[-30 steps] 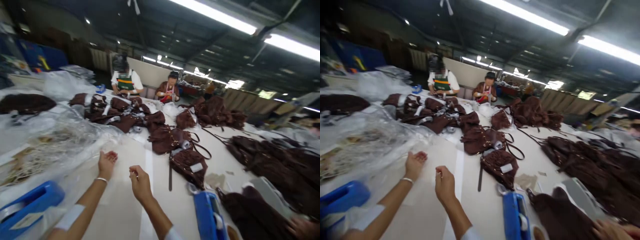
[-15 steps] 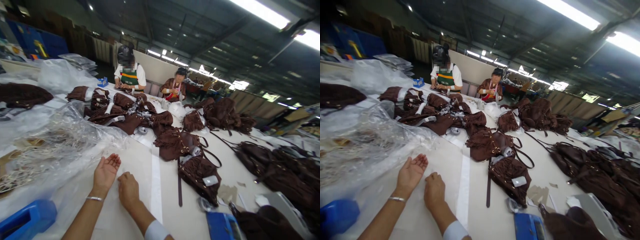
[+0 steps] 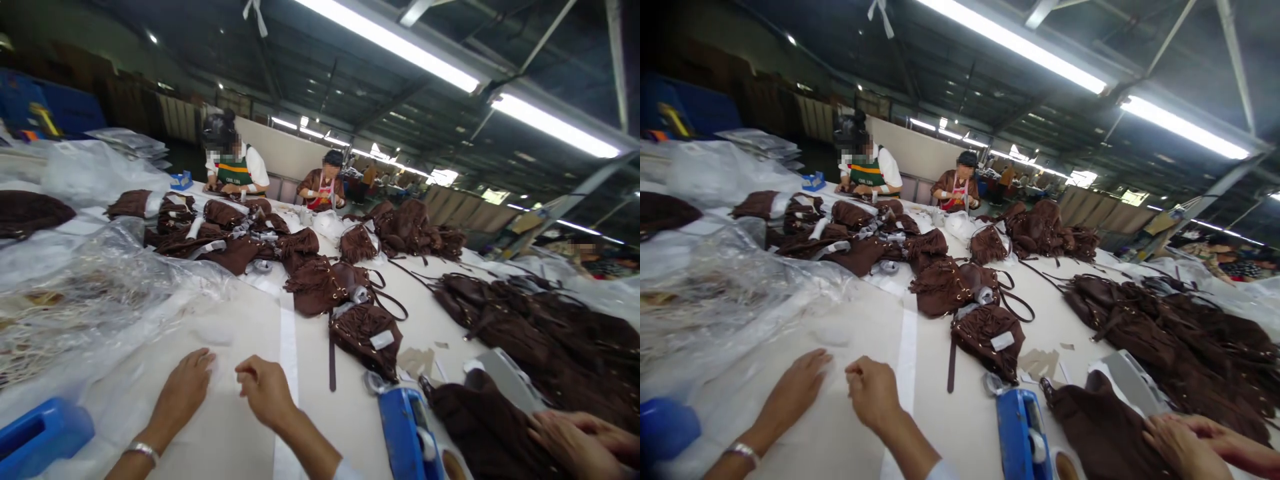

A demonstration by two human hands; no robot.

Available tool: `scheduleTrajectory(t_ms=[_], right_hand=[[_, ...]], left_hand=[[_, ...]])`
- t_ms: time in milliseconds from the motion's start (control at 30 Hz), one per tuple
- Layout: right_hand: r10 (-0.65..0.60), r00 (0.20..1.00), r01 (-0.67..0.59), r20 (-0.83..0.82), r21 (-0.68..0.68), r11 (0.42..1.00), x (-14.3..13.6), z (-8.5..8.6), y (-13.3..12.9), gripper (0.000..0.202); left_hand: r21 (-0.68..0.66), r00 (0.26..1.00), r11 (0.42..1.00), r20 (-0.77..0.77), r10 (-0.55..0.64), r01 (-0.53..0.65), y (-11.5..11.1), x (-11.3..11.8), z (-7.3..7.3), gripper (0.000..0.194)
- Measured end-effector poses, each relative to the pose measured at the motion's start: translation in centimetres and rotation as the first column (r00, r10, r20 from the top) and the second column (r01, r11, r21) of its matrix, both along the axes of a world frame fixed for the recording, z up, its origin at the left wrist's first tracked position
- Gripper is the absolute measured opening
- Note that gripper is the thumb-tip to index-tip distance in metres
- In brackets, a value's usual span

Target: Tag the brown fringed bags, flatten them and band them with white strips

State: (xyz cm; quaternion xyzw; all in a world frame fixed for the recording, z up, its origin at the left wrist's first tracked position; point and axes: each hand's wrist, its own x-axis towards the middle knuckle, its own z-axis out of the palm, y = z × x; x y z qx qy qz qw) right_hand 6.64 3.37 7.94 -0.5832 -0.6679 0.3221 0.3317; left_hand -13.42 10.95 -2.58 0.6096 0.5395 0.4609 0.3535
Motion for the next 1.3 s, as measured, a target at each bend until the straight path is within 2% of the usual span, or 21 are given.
scheduleTrajectory(t_ms=[67,133,200,267,333,400,433,500,567,667,767,867,933,1000,1067,1167,1233,1300], right_hand=[[-0.013,0.972,-0.017,-0.233,-0.125,0.992,1.3,3.6,-4.1,0.019],[0.01,0.927,-0.072,-0.374,-0.15,0.986,2.7,6.6,-7.8,0.015],[0.023,0.929,-0.076,-0.37,-0.13,0.989,4.6,7.7,-10.5,0.016],[-0.07,0.959,0.039,-0.276,-0.114,0.993,6.7,6.2,-12.3,0.017],[-0.184,0.969,0.167,-0.165,-0.113,0.979,8.6,3.1,-13.6,0.016],[-0.214,0.968,0.194,-0.13,-0.155,0.969,10.0,0.2,-14.7,0.016],[-0.209,0.969,0.184,-0.134,-0.177,0.967,10.4,-0.7,-15.2,0.017],[-0.194,0.969,0.162,-0.153,-0.197,0.967,10.7,-1.3,-15.8,0.021],[-0.175,0.975,0.15,-0.133,-0.18,0.972,10.6,-0.8,-16.1,0.025],[-0.127,0.992,0.126,-0.001,-0.129,0.984,10.3,-0.7,-17.0,0.028],[-0.085,0.985,0.093,0.15,-0.049,0.994,10.6,-3.5,-18.8,0.031],[-0.02,0.974,0.026,0.224,-0.027,0.999,11.1,-7.3,-19.9,0.035],[0.058,0.964,-0.055,0.26,-0.018,0.998,11.0,-8.3,-20.1,0.03],[0.085,0.962,-0.085,0.261,-0.013,0.996,11.0,-7.5,-20.6,0.034],[0.074,0.963,-0.074,0.26,-0.008,0.997,11.2,-5.9,-21.3,0.044],[0.07,0.945,-0.089,0.321,0.045,0.995,11.5,-4.3,-22.0,0.054],[0.063,0.938,-0.088,0.34,0.058,0.994,11.7,-4.4,-22.2,0.05],[0.018,0.958,-0.032,0.287,0.047,0.998,11.9,-4.9,-21.9,0.028]], left_hand=[[0.007,0.999,1.0,0.032,0.02,-0.021,0.2,0.2,1.2,0.025],[0.017,0.997,0.999,0.063,0.039,-0.04,-0.9,0.8,2.4,0.026],[0.028,0.996,0.999,0.077,0.041,-0.044,-3.6,2.0,3.3,0.029],[0.023,0.998,1.0,0.07,0.007,-0.008,-7.5,3.2,3.6,0.033],[-0.011,0.998,0.999,0.057,-0.039,0.04,-12.1,3.9,3.4,0.035],[-0.059,0.997,0.996,0.028,-0.068,0.07,-16.7,3.7,2.8,0.035],[-0.075,0.997,0.994,-0.005,-0.075,0.075,-18.8,3.3,2.5,0.035],[-0.079,0.991,0.994,-0.106,-0.079,0.071,-22.7,2.3,2.0,0.035],[-0.055,0.972,0.996,-0.221,-0.077,0.066,-26.1,1.4,1.8,0.036],[-0.015,0.928,0.997,-0.363,-0.082,0.082,-30.7,1.2,2.0,0.043],[0.044,0.871,0.991,-0.483,-0.089,0.125,-34.4,2.0,2.0,0.047],[0.071,0.816,0.974,-0.56,-0.141,0.217,-36.1,2.4,2.2,0.045],[0.061,0.801,0.965,-0.572,-0.177,0.257,-36.6,2.2,2.5,0.046],[0.084,0.812,0.966,-0.562,-0.156,0.244,-36.6,2.1,2.9,0.048],[0.139,0.828,0.967,-0.551,-0.104,0.214,-36.2,2.4,2.9,0.048],[0.206,0.813,0.934,-0.568,-0.129,0.292,-34.6,3.9,2.0,0.052],[0.228,0.771,0.891,-0.61,-0.184,0.393,-33.5,5.3,1.0,0.059],[0.241,0.719,0.848,-0.662,-0.212,0.472,-32.7,6.4,-0.3,0.064]])
